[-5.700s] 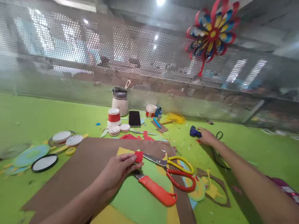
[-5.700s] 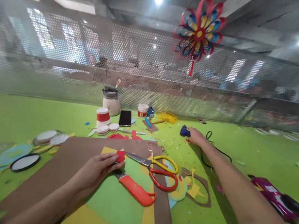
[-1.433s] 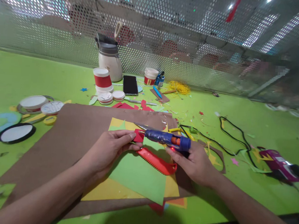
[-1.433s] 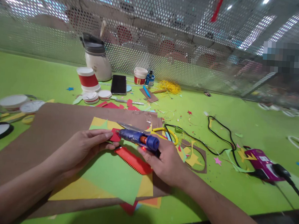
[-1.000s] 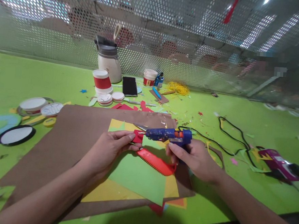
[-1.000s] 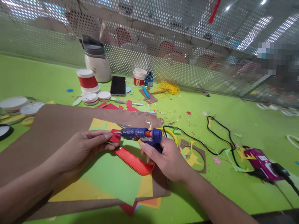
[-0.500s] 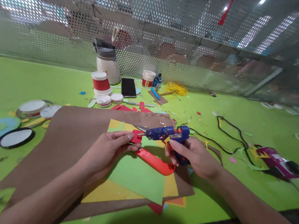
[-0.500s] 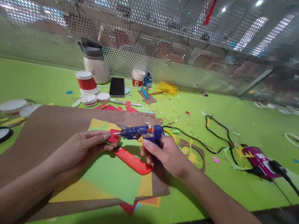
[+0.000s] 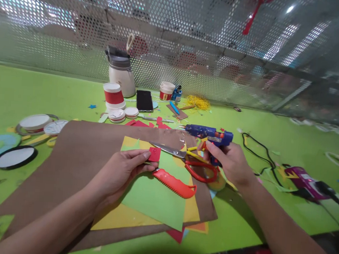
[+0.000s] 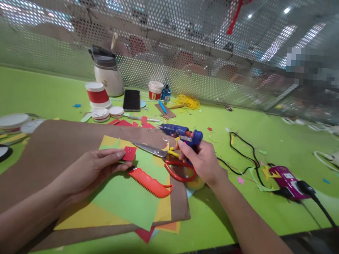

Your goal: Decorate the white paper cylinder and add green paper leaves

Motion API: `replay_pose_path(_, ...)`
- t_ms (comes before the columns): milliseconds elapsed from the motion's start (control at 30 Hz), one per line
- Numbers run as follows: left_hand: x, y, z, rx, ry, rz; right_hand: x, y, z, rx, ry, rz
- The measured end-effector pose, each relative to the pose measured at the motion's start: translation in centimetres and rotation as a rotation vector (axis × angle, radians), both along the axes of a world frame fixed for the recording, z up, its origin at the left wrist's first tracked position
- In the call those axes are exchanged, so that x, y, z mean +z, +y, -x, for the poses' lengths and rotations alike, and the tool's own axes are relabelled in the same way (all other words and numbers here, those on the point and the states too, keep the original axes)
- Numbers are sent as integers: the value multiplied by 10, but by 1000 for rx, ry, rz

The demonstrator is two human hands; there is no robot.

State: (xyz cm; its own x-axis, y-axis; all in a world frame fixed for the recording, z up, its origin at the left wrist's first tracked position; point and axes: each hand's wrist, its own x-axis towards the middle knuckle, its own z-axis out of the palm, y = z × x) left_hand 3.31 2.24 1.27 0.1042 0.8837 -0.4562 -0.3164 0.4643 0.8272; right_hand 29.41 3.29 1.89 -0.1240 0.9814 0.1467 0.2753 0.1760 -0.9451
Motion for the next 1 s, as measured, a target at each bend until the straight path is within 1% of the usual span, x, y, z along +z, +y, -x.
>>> replay_pose_path(67, -1, 0, 0, 0, -2, -7, -2, 12, -12, -146, -242, -194)
replay_pose_path(100, -2, 1, 1, -2, -4, -17, -4, 20, -19, -219, -385, -324)
replay_pose_path(167, -5, 2, 3, -17, -4, -48, -7, 36, -34, -283, -705, -544)
replay_pose_path(200, -6, 3, 4, -25, -2, -65, -9, 45, -42, -288, -854, -592)
replay_pose_path(267, -9, 4, 5, -40, 2, -94, -11, 61, -55, -283, -1110, -571)
replay_pose_path(333, -10, 6, 6, -44, -1, -109, -16, 74, -65, -252, -1197, -533)
replay_pose_path(467, -9, 7, 7, -33, 3, -115, -30, 93, -71, -155, -1261, -475)
replay_pose_path(567, -7, 7, 6, -7, 12, -110, -40, 108, -70, -135, -1268, -429)
replay_pose_path(700, -4, 5, 6, 8, 9, -114, -44, 118, -74, -113, -1217, -401)
replay_pose_path(767, -2, 4, 6, 12, -4, -133, -41, 114, -79, -85, -1168, -412)
replay_pose_path(867, 0, 2, 6, 3, -29, -146, -31, 98, -80, -63, -1077, -454)
replay_pose_path(933, 1, 1, 6, -13, -48, -160, -20, 81, -68, -85, -1000, -498)
replay_pose_path(1000, 2, -1, 5, -41, -68, -186, -6, 59, -43, -118, -910, -537)
